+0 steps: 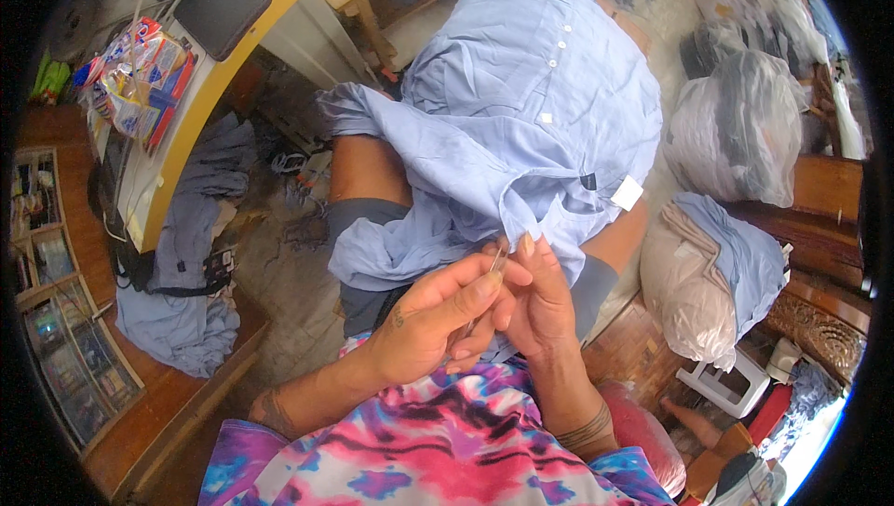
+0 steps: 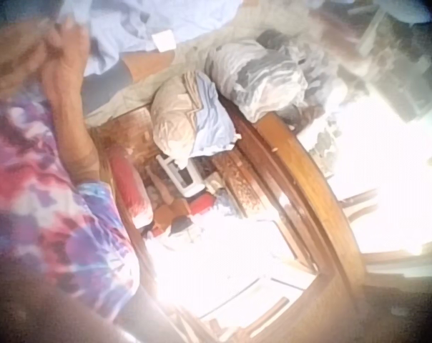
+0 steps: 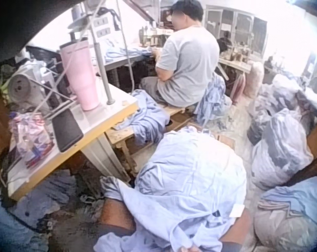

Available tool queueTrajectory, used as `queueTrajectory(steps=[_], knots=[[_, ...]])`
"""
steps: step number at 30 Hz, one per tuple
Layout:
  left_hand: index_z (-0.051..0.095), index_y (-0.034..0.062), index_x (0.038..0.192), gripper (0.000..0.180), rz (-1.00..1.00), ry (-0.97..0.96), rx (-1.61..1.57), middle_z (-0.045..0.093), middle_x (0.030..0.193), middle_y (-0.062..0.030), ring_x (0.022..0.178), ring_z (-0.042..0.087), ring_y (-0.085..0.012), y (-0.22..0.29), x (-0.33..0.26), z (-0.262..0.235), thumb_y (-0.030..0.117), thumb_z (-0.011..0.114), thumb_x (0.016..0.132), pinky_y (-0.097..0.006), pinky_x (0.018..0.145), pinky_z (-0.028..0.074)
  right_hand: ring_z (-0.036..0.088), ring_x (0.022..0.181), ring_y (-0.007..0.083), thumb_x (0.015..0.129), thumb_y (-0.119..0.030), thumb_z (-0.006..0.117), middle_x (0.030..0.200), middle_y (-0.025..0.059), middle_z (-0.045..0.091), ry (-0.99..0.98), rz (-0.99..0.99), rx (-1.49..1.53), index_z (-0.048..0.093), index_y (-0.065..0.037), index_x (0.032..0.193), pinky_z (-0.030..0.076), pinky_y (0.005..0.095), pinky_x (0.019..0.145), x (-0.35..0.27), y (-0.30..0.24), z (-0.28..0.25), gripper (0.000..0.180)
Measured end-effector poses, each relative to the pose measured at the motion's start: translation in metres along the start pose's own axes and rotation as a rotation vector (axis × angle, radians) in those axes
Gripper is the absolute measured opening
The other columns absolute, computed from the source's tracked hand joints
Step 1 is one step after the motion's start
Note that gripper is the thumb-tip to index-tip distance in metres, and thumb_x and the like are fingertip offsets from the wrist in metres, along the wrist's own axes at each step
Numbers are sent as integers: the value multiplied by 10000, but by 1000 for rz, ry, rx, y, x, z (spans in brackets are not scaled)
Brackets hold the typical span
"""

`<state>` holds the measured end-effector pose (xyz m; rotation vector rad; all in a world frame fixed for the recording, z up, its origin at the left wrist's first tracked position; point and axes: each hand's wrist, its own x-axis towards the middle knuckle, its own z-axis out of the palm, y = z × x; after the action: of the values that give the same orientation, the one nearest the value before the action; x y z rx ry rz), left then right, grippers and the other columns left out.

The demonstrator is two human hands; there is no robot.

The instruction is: The person uses small shears to clip loose threads from a light-blue button-down shirt and removes a white paper tag from the garment.

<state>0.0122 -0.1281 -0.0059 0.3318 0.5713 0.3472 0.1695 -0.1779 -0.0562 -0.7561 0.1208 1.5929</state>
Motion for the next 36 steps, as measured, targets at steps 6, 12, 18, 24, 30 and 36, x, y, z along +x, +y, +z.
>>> queueTrajectory(steps=[6, 12, 18, 24, 30, 36], knots=[[480, 0, 1387, 453, 0, 1, -38, 569, 952, -66, 525, 395, -50, 0, 0, -2, 359, 429, 1116, -203, 423, 336, 646, 860, 115, 1008, -153, 674, 1000, 42, 680, 53, -45, -85, 632, -60, 1195, 562, 288, 782, 2, -2, 7, 213], [512, 26, 1341, 358, 15, -4, -66, 556, 942, -36, 542, 402, -38, 1, -1, -7, 293, 467, 1108, -199, 432, 332, 666, 878, 130, 972, -100, 711, 996, 61, 702, -4, -96, -134, 646, -30, 1168, 569, 298, 811, 8, 1, -7, 218], [539, 36, 1298, 310, 9, 41, -27, 564, 901, -26, 514, 382, -32, 5, -1, -7, 271, 490, 1102, -201, 412, 309, 705, 925, 174, 949, -66, 729, 1032, 113, 731, -53, -188, -238, 662, 11, 1157, 577, 310, 841, 11, 1, -13, 231], [542, 29, 1247, 285, -23, 85, -48, 590, 877, -66, 463, 359, -33, 10, -1, -6, 268, 483, 1103, -195, 398, 285, 713, 902, 170, 927, -27, 743, 1011, 121, 740, 4, -197, -289, 680, 32, 1116, 586, 308, 824, 15, 2, -8, 208], [543, 31, 1239, 278, -52, 70, -93, 580, 873, -70, 447, 345, -31, 12, -2, -6, 264, 476, 1104, -194, 383, 277, 710, 893, 161, 918, -34, 757, 1000, 113, 742, -23, -221, -305, 688, 32, 1107, 582, 302, 826, 15, 1, -6, 211], [542, 32, 1205, 269, -114, 76, -185, 547, 866, -53, 444, 323, -30, 15, -3, -6, 269, 457, 1110, -194, 374, 266, 701, 896, 145, 900, -47, 783, 997, 96, 739, -13, -293, -441, 702, 33, 1078, 570, 306, 831, 18, -2, -13, 210]])
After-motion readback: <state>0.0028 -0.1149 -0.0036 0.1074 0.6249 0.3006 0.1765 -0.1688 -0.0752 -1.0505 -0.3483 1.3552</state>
